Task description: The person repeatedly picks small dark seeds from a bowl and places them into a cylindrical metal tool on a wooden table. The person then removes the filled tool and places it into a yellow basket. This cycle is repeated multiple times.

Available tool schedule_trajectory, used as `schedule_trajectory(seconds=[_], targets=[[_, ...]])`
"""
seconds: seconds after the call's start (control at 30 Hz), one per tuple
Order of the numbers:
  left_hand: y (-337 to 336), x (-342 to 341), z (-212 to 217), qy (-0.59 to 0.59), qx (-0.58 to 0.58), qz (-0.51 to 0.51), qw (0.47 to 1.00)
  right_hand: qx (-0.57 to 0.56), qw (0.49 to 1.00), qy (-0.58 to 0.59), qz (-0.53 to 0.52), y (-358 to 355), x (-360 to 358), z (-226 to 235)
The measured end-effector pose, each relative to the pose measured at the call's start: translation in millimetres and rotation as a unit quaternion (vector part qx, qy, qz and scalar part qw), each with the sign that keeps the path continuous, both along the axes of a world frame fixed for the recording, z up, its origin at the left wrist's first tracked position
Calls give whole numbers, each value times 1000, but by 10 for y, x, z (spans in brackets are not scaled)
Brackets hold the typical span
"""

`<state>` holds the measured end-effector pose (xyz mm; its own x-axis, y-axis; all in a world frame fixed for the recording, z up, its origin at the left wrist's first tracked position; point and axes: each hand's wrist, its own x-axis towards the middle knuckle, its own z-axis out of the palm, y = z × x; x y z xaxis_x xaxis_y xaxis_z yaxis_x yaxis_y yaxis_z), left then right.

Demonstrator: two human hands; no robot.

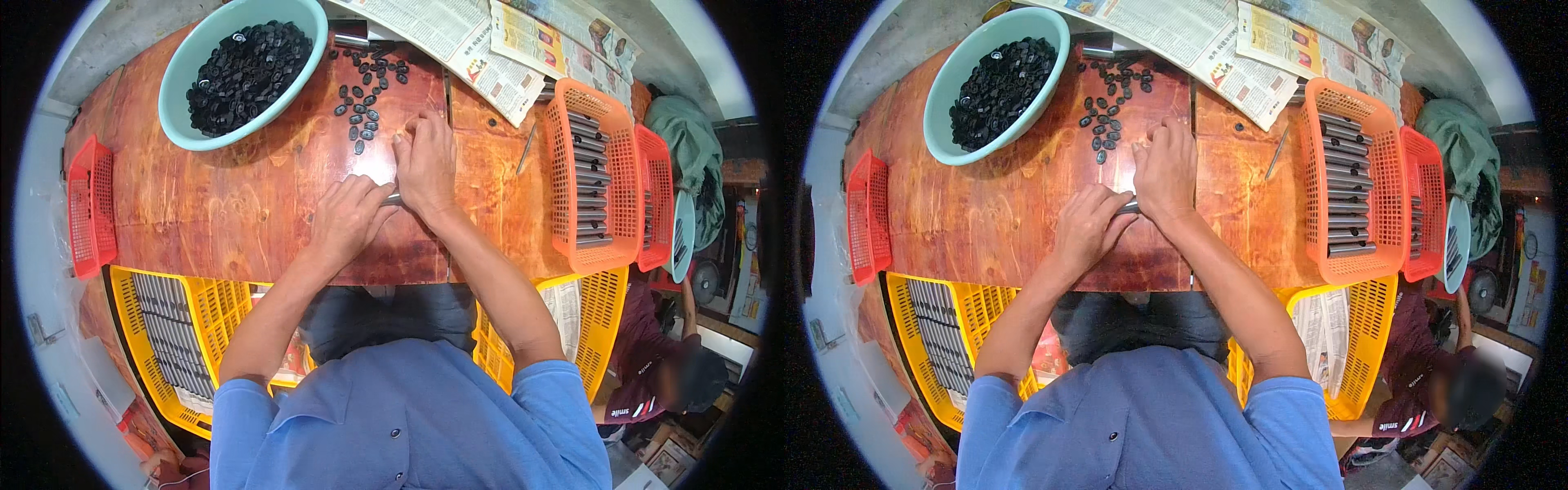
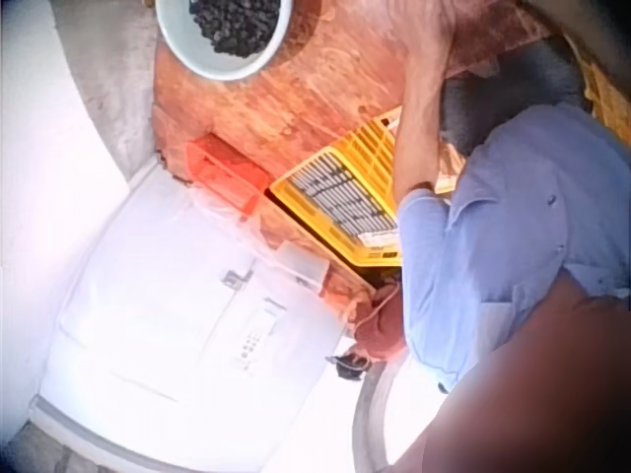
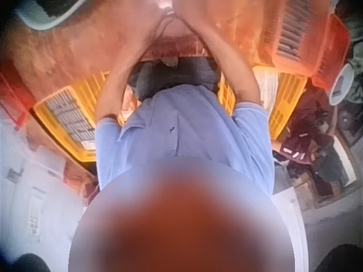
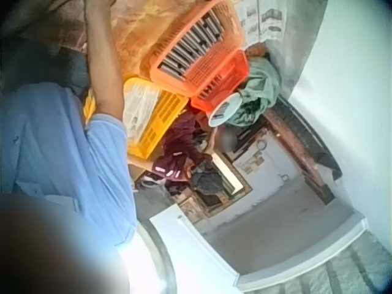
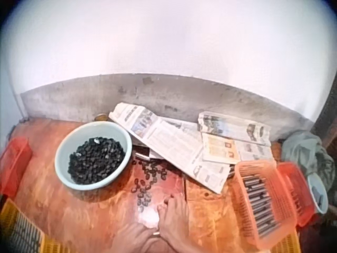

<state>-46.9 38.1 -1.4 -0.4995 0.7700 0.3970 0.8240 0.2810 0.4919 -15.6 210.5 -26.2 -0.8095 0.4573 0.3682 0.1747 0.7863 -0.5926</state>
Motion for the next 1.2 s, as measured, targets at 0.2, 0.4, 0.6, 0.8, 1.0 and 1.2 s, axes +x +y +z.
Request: schedule_trajectory(seconds=[0.2, 0.4, 0.6, 0.8, 1.0, 1.2], targets=[[-14, 17, -62, 6, -22, -11, 1000, 38, 999, -7, -17, -63, 52, 14], [20, -1, -42, 41, -21, -10, 999, 70, 997, -10, -34, -14, -10, -79], [118, -75, 84, 77, -62, 27, 995, -180, 970, 153, -55, 71, -58, -24], [-65, -122, 145, -490, 173, 140, 843, -233, 948, 197, -87, 109, 10, -94], [-206, -11, 205, -784, 316, 94, 526, -209, 965, 145, -68, 62, 30, -1], [-166, 49, 168, -724, 255, 122, 629, -193, 970, 139, -55, 72, 40, -43]])
